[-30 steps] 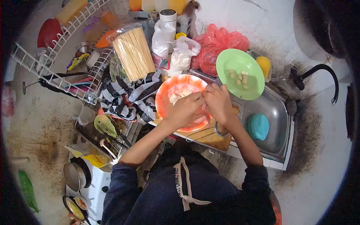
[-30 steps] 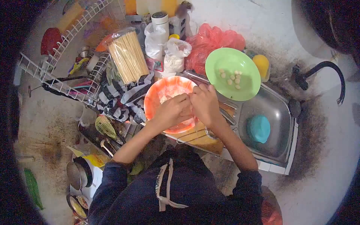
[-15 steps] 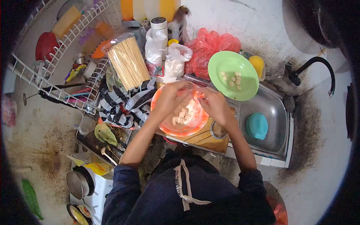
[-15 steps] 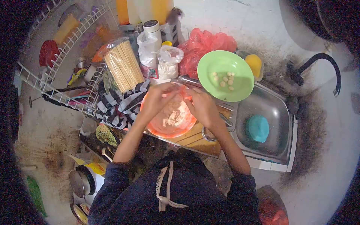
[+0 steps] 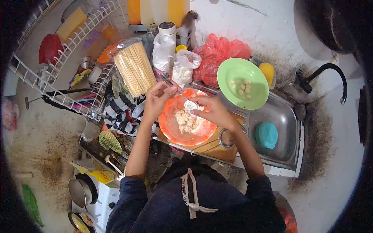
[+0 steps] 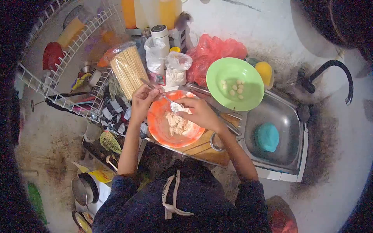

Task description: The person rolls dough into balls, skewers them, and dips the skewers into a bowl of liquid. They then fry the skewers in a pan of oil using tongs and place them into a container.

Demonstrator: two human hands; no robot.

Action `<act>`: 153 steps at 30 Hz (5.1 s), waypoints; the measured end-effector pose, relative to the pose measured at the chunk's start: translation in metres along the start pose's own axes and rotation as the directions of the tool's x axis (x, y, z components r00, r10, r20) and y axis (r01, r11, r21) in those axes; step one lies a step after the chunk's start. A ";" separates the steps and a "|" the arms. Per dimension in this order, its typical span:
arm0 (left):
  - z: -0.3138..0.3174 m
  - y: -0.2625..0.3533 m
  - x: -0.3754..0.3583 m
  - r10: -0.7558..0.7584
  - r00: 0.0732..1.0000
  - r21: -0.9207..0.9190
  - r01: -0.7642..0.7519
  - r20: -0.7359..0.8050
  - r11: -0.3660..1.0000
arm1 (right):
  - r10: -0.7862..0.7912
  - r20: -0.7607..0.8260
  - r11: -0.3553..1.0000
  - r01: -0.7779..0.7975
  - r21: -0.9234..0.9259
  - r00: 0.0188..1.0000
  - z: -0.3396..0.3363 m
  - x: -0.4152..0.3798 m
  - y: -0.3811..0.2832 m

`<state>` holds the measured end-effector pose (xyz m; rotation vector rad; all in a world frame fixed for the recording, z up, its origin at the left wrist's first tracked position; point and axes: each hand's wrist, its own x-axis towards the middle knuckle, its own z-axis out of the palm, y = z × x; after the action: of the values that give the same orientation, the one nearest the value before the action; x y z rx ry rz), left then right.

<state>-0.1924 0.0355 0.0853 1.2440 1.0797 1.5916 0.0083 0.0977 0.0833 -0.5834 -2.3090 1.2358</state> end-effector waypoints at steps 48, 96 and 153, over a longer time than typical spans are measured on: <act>0.019 -0.010 -0.032 0.260 0.859 -0.034 -0.306 -0.442 0.951 | 0.243 -0.322 0.880 -0.068 0.470 0.915 0.035 -0.030 0.004; 0.005 -0.039 0.033 0.196 0.959 0.863 -0.270 0.203 0.427 | 0.235 0.254 0.558 0.084 -0.826 0.938 0.031 -0.004 0.016; 0.081 -0.002 -0.030 -0.400 0.883 -0.861 -0.010 -0.246 0.509 | -0.228 -0.218 0.896 0.117 -0.429 0.949 0.037 -0.031 -0.075</act>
<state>-0.1075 0.0184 0.0871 0.0781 0.4736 1.8727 0.0007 0.0179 0.1223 -0.6200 -2.3362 0.5450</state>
